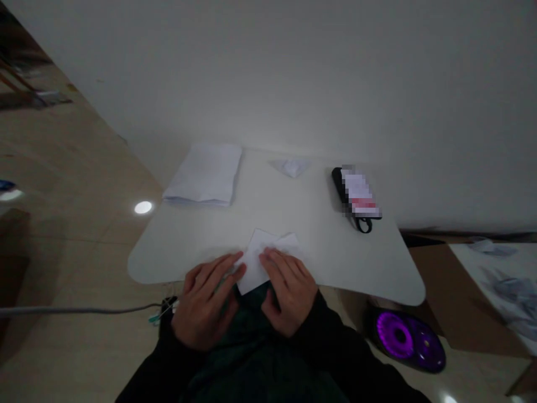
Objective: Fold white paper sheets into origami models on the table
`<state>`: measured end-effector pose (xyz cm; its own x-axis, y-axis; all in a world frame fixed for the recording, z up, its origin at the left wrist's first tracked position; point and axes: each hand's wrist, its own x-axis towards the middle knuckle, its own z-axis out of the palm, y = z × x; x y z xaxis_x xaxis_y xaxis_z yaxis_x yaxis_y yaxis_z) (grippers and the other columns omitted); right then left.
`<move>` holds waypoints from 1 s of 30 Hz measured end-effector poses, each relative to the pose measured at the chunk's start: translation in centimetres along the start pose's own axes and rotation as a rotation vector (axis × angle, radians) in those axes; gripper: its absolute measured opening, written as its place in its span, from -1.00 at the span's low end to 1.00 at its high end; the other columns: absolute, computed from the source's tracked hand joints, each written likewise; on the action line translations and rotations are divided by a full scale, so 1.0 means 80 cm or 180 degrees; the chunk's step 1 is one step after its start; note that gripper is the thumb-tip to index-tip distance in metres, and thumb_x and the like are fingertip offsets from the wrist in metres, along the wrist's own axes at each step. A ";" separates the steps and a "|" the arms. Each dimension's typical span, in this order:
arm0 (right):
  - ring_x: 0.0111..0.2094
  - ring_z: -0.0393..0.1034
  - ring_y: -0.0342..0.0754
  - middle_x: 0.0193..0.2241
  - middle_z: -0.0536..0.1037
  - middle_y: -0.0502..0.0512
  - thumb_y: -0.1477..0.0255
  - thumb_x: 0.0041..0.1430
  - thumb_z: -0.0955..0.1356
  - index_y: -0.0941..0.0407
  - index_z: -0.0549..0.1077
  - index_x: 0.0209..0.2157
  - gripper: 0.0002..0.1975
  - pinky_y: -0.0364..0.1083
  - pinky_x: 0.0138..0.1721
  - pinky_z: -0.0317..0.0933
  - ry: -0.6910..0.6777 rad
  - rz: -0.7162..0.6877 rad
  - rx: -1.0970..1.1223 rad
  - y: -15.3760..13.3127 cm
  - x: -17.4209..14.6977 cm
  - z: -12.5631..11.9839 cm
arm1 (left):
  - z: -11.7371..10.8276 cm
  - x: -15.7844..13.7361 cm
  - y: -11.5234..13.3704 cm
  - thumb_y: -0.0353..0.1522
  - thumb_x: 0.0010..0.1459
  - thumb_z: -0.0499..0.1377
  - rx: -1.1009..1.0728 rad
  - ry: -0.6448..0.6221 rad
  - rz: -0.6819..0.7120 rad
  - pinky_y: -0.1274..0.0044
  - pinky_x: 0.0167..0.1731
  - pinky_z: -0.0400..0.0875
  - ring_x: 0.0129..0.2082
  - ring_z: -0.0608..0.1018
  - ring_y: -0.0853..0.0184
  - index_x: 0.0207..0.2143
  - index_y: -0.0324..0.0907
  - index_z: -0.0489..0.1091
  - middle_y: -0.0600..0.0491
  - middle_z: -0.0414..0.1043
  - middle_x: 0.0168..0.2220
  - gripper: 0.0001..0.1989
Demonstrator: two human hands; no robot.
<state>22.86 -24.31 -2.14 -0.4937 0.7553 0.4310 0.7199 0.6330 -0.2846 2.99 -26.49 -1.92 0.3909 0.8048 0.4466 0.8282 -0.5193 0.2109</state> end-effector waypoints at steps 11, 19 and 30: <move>-0.21 0.44 -0.02 -0.36 0.58 0.12 0.60 0.13 0.28 0.16 0.50 -0.26 -0.81 -0.02 -0.26 0.37 0.1276 -0.0343 0.0266 -0.018 -0.001 -0.011 | -0.019 0.013 -0.001 -0.42 0.08 0.16 -0.0658 0.0236 -0.0037 0.31 0.00 0.28 0.10 0.34 0.20 0.06 -0.12 0.17 -0.11 0.31 0.07 -0.53; -0.55 0.39 -0.15 -0.51 0.53 -0.01 0.44 -0.01 0.41 0.11 0.47 -0.36 -0.88 -0.19 -0.59 0.29 0.1434 0.1357 0.1788 -0.015 0.020 -0.067 | -0.035 0.071 0.019 -0.24 0.07 0.19 -0.2841 -0.0321 -0.1425 0.55 -0.44 0.41 -0.42 0.53 0.35 0.09 -0.10 0.06 0.05 0.49 -0.33 -0.43; 0.01 0.32 0.07 -0.09 0.50 0.18 0.31 0.11 0.33 0.14 0.43 -0.13 -0.70 0.09 -0.02 0.16 0.0413 -0.0307 0.0347 0.057 0.015 -0.011 | 0.014 0.101 -0.023 -0.28 0.10 0.13 -0.1235 -0.0691 -0.0756 0.42 -0.24 0.38 -0.27 0.50 0.27 0.02 -0.13 0.20 0.04 0.45 -0.29 -0.58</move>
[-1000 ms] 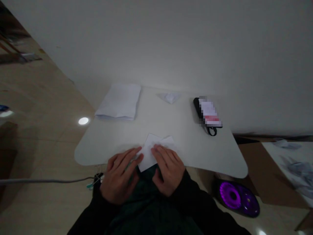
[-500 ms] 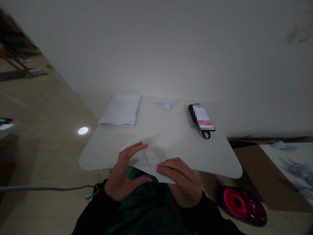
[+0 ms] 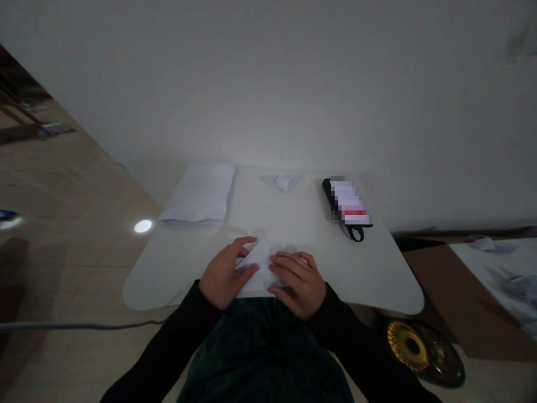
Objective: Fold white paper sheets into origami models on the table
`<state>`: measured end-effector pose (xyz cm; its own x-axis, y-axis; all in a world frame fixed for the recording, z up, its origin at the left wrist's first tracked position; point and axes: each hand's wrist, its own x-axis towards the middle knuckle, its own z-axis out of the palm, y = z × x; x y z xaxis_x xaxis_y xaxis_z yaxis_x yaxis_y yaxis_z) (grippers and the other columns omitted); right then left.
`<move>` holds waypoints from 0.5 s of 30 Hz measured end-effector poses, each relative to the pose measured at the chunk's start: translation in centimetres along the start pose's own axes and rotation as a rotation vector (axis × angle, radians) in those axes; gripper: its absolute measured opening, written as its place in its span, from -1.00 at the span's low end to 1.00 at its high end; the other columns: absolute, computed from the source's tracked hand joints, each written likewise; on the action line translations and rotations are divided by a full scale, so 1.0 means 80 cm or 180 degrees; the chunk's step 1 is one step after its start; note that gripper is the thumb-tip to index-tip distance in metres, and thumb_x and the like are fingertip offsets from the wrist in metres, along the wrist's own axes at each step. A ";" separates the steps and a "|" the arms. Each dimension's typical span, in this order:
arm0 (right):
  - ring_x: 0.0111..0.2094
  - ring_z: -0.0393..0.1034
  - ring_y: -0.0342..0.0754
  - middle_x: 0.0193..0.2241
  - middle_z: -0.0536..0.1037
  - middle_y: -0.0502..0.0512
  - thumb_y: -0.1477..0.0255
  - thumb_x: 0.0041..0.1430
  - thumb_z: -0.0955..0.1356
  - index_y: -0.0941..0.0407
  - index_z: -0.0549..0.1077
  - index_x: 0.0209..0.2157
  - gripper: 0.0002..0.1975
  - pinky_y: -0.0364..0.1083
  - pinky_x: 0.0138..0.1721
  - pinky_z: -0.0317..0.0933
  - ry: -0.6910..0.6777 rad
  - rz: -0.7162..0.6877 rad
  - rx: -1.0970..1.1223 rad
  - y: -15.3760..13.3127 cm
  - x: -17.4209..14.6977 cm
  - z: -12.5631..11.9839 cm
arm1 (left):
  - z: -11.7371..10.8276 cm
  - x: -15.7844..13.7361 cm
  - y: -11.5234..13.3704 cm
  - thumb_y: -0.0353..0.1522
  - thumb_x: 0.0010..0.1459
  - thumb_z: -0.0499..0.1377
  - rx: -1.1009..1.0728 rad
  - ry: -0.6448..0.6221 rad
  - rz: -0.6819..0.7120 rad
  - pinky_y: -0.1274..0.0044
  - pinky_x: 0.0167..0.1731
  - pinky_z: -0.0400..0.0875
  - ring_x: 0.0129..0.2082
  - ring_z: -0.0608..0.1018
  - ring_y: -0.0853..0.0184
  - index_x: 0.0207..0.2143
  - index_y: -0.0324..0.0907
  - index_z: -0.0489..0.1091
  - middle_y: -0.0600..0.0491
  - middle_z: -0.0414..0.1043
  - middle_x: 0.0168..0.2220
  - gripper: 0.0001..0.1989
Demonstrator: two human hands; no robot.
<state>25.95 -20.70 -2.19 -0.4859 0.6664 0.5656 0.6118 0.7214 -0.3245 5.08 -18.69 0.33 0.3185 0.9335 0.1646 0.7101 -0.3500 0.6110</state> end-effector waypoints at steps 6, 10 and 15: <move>-0.01 0.36 0.03 -0.09 0.51 0.21 0.17 0.10 0.32 0.21 0.38 -0.04 -0.52 0.02 -0.10 0.28 -0.0202 -0.0298 -0.0050 0.010 -0.009 0.002 | 0.010 -0.021 -0.008 -0.44 0.17 0.04 0.0936 0.0093 0.1530 0.39 -0.08 0.31 -0.02 0.40 0.26 -0.06 -0.16 0.35 -0.06 0.37 0.01 -0.73; -0.01 0.36 -0.01 -0.09 0.51 0.19 0.27 0.13 0.32 0.22 0.38 -0.03 -0.58 -0.02 -0.08 0.31 -0.0147 -0.0394 -0.0034 0.011 -0.016 -0.001 | 0.015 -0.042 -0.011 -0.29 0.12 0.15 0.1086 0.0061 0.1647 0.37 0.02 0.26 0.05 0.37 0.22 0.07 -0.24 0.25 -0.08 0.35 0.05 -0.54; -0.08 0.38 0.02 -0.17 0.53 0.24 0.36 0.14 0.31 0.23 0.42 -0.10 -0.68 -0.03 -0.17 0.38 -0.0091 -0.0236 0.0417 0.014 -0.023 -0.006 | 0.026 -0.058 -0.007 -0.41 0.16 0.11 0.1107 0.0255 0.1514 0.36 0.06 0.22 0.06 0.38 0.26 0.08 -0.19 0.24 -0.01 0.38 0.04 -0.59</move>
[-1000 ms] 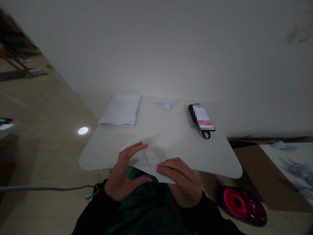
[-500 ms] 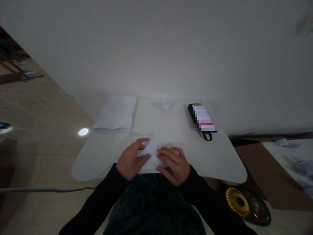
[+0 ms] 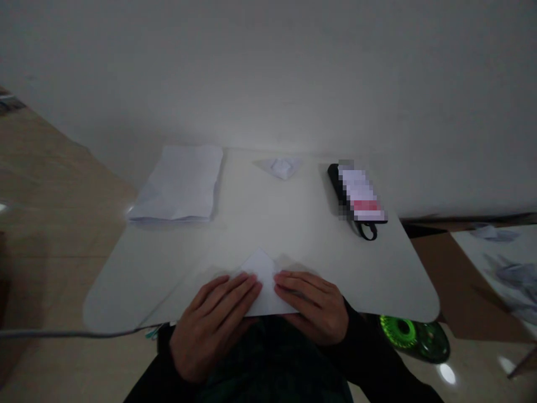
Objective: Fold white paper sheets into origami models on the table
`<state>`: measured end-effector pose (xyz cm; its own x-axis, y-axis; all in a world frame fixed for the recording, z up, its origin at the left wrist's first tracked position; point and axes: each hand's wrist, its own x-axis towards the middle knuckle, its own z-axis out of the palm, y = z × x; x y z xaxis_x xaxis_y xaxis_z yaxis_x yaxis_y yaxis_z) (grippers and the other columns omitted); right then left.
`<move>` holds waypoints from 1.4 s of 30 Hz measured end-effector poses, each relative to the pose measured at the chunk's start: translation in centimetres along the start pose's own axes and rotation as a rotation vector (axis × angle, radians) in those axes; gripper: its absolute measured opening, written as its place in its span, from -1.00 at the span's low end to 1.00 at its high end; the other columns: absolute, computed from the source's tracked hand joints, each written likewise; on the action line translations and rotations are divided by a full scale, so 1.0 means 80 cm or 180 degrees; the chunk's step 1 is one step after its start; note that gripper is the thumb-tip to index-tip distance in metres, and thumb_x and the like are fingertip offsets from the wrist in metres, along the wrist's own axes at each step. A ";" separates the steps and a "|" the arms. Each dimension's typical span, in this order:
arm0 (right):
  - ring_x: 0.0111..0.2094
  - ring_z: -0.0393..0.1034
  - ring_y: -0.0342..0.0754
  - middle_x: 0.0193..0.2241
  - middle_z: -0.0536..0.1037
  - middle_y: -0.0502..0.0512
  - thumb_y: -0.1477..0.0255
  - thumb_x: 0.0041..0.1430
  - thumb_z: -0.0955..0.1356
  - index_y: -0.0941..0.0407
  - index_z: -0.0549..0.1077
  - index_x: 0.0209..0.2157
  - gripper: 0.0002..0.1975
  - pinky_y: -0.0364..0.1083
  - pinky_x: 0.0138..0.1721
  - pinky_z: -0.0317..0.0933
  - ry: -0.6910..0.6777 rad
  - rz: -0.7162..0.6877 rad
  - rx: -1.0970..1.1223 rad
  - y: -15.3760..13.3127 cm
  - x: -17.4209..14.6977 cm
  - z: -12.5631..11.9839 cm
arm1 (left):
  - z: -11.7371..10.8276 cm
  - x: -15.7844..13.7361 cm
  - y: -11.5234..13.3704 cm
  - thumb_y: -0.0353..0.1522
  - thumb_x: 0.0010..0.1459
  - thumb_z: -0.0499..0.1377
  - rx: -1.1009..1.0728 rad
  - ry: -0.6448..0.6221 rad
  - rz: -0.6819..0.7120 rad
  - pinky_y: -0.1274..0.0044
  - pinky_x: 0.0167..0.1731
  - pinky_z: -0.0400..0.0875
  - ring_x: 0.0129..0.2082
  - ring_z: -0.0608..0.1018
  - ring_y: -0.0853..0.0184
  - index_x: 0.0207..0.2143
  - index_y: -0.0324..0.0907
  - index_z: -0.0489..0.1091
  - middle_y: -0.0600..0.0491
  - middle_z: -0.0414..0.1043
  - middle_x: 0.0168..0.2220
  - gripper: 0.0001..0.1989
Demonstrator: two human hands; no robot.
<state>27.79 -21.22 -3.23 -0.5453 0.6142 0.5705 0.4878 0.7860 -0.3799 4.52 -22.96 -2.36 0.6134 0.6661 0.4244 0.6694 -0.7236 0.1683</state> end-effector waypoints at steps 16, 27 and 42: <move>-0.24 0.34 -0.02 -0.24 0.47 0.20 0.53 0.03 0.39 0.16 0.53 -0.33 -0.88 -0.01 -0.29 0.35 0.0161 0.0837 0.0470 0.002 0.022 -0.015 | -0.008 0.015 -0.003 -0.50 0.08 0.18 -0.0662 0.0041 -0.0710 0.48 -0.21 0.40 -0.11 0.51 0.33 -0.10 -0.17 0.40 0.05 0.49 -0.09 -0.71; -0.28 0.28 -0.05 -0.35 0.44 0.10 0.47 -0.02 0.43 0.13 0.46 -0.53 -0.91 -0.03 -0.27 0.25 0.0210 0.1696 -0.0035 0.000 0.027 -0.012 | -0.010 0.036 -0.007 -0.40 0.00 0.27 -0.1059 0.0208 -0.1411 0.53 -0.32 0.50 -0.35 0.55 0.43 -0.35 -0.06 0.47 0.18 0.53 -0.32 -0.89; -0.28 0.19 0.01 -0.42 0.37 0.08 0.20 -0.06 0.44 0.11 0.36 -0.64 -0.69 0.03 -0.26 0.14 0.0314 0.2168 -0.1164 0.002 0.022 0.003 | -0.005 0.033 -0.002 -0.33 0.04 0.24 -0.0698 0.0054 -0.2026 0.48 -0.40 0.44 -0.31 0.47 0.39 -0.45 -0.07 0.35 0.11 0.40 -0.23 -0.91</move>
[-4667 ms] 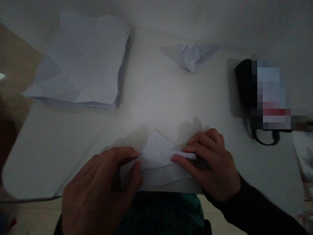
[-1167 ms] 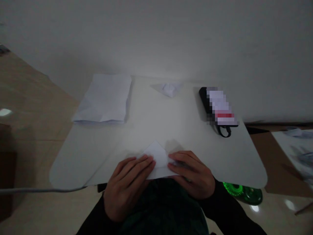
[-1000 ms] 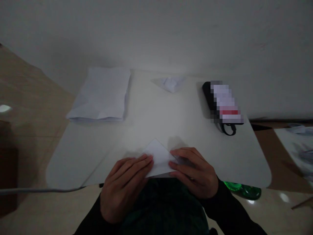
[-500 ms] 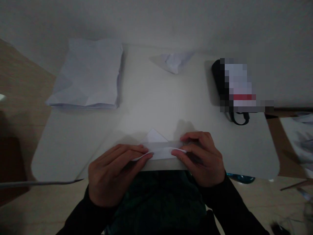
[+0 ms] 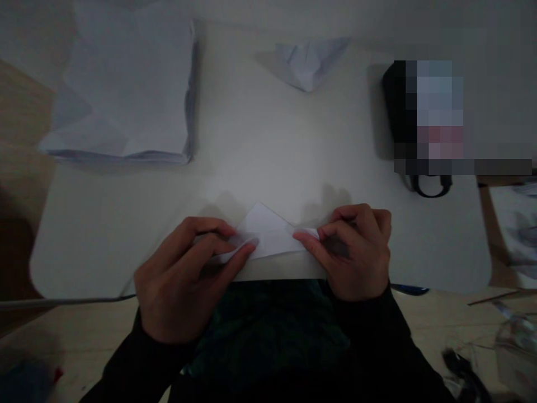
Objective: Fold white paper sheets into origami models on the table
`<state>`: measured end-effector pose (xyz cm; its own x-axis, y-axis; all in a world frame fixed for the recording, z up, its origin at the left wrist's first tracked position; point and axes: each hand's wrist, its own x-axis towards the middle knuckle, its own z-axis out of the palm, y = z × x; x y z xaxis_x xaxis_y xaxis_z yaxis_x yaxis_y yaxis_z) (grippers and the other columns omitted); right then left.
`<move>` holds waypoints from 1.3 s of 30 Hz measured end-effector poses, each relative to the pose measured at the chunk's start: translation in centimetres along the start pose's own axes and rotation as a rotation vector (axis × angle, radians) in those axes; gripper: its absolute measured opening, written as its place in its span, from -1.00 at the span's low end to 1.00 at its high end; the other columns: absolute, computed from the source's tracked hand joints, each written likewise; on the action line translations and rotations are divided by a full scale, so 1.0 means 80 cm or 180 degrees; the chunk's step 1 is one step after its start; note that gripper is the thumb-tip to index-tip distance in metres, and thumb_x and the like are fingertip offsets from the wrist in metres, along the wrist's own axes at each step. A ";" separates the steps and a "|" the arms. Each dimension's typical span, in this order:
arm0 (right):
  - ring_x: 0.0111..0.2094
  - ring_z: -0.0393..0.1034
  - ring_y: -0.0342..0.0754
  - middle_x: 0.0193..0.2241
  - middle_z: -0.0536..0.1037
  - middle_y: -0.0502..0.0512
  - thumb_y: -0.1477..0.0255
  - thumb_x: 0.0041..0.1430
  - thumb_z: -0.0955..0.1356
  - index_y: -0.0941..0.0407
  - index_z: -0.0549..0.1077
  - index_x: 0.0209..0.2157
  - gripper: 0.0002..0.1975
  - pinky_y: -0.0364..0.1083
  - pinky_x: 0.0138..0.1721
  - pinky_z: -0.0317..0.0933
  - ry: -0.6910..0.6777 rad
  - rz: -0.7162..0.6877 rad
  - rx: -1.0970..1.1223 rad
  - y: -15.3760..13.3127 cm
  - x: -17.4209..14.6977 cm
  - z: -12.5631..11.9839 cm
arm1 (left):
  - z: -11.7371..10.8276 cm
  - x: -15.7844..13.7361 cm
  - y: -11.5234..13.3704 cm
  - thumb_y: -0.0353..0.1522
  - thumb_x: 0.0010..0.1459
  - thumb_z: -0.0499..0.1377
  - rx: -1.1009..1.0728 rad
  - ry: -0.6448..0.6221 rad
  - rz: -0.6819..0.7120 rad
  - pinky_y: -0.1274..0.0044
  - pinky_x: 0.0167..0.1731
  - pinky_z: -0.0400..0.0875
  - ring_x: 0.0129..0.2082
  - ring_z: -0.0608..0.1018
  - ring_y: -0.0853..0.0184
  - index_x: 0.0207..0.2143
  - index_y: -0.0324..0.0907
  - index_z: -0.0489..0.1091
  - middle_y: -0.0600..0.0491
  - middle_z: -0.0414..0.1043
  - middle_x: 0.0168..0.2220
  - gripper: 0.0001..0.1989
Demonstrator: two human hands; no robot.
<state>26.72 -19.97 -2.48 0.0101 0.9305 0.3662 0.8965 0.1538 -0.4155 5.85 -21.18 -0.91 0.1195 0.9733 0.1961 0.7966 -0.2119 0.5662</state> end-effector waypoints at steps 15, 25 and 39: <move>-0.27 0.17 0.02 -0.43 0.36 0.08 0.18 -0.03 0.41 0.10 0.34 -0.63 -0.67 0.03 -0.23 0.10 -0.0001 -0.0057 -0.0092 0.000 -0.002 0.001 | 0.003 0.003 -0.008 -0.47 0.18 0.05 0.0218 -0.0543 0.1402 0.32 -0.18 0.35 -0.08 0.43 0.21 -0.02 0.02 0.34 0.06 0.39 -0.01 -0.66; -0.28 0.16 0.01 -0.44 0.35 0.07 0.18 -0.01 0.40 0.10 0.34 -0.63 -0.68 0.03 -0.23 0.10 -0.0043 -0.0139 -0.0147 0.002 -0.001 0.001 | -0.003 0.006 -0.007 -0.42 0.21 0.00 0.0647 -0.0781 0.1845 0.31 -0.23 0.32 -0.08 0.41 0.18 0.07 0.01 0.26 0.07 0.39 0.01 -0.63; -0.25 0.23 0.00 -0.23 0.37 0.08 0.49 -0.03 0.37 -0.03 0.51 -0.27 -0.76 0.05 -0.22 0.05 0.0199 -0.0734 -0.0172 -0.035 -0.045 -0.005 | 0.000 -0.001 -0.006 -0.43 0.23 0.00 0.0596 -0.0559 0.1749 0.24 -0.01 0.17 -0.07 0.44 0.25 0.05 0.00 0.27 0.10 0.43 -0.03 -0.65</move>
<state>24.32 -23.92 -2.28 -0.1718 0.8502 0.4976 0.9007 0.3402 -0.2703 5.45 -21.15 -1.23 0.6263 0.7292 0.2758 0.6794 -0.6840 0.2657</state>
